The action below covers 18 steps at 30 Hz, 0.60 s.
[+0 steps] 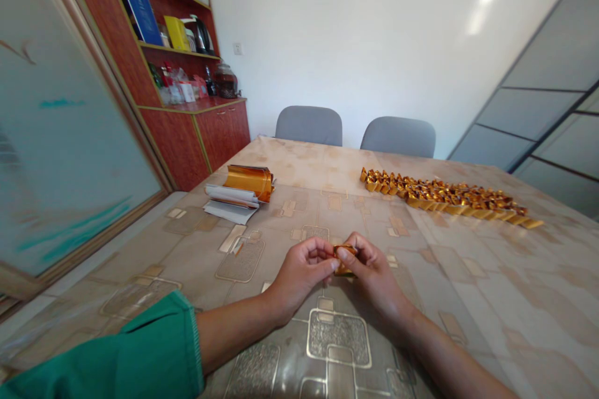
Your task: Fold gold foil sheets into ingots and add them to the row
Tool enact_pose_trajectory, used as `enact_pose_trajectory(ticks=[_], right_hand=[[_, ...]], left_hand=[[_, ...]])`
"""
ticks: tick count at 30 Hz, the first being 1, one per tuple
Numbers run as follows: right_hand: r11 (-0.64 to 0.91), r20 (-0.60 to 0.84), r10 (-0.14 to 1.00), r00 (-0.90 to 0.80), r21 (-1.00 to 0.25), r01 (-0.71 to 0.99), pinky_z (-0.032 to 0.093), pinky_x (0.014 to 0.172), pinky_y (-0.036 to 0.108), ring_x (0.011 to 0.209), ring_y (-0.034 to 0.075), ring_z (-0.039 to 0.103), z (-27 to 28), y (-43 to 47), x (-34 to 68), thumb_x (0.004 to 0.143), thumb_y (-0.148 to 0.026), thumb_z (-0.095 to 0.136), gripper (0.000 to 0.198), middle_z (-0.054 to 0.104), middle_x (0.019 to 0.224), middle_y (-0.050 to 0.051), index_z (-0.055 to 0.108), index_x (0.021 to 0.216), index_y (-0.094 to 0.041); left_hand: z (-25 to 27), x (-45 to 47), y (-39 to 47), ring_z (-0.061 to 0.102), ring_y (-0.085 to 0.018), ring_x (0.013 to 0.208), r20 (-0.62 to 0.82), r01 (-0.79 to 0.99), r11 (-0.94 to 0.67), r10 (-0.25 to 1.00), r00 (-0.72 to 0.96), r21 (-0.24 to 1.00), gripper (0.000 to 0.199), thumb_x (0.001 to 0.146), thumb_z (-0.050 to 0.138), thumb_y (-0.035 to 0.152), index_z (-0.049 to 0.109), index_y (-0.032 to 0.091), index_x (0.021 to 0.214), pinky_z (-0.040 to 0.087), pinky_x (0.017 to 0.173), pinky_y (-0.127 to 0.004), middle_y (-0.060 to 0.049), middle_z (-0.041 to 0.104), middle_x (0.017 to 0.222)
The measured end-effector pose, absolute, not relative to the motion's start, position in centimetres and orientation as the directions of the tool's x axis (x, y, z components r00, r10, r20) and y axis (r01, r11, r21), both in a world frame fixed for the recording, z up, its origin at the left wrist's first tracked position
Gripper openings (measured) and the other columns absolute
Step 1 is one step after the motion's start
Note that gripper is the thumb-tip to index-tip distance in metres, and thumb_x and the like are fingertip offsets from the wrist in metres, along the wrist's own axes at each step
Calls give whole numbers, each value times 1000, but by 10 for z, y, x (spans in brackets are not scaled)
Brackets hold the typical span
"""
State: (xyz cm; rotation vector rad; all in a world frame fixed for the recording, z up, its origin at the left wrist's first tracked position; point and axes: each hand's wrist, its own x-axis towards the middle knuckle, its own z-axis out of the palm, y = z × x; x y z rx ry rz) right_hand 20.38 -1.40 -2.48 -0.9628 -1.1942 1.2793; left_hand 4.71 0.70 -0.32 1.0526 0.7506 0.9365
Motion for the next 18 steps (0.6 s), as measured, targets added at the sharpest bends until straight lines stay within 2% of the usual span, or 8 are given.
enact_pose_trajectory(ticks=[3, 9, 18], right_hand=[[84, 93, 993, -74, -989, -120, 35, 59, 27, 64, 14, 43, -17, -17, 202, 85, -48, 70, 35, 49, 67, -3, 51, 72, -22], [89, 94, 992, -84, -994, -62, 36, 62, 28, 67, 15, 46, -10, -18, 202, 81, -45, 73, 32, 53, 72, -2, 54, 75, -21], [166, 166, 986, -16, -986, -6, 37, 61, 27, 66, 15, 48, -16, -16, 201, 85, -43, 68, 28, 54, 71, -3, 51, 79, -23]], left_hand=[[-3, 46, 8, 56, -8, 62, -88, -268, 211, 910, 406, 940, 26, 65, 81, 26, 62, 13, 76, 45, 60, -20, 1, 63, 68], [-3, 45, 11, 57, -9, 62, -66, -328, 181, 941, 332, 927, 30, 64, 81, 24, 59, 14, 82, 47, 60, -20, 2, 64, 70], [-2, 46, 8, 54, -9, 58, 10, -271, 65, 964, 266, 960, 22, 68, 77, 28, 61, 14, 74, 45, 55, -20, 2, 60, 68]])
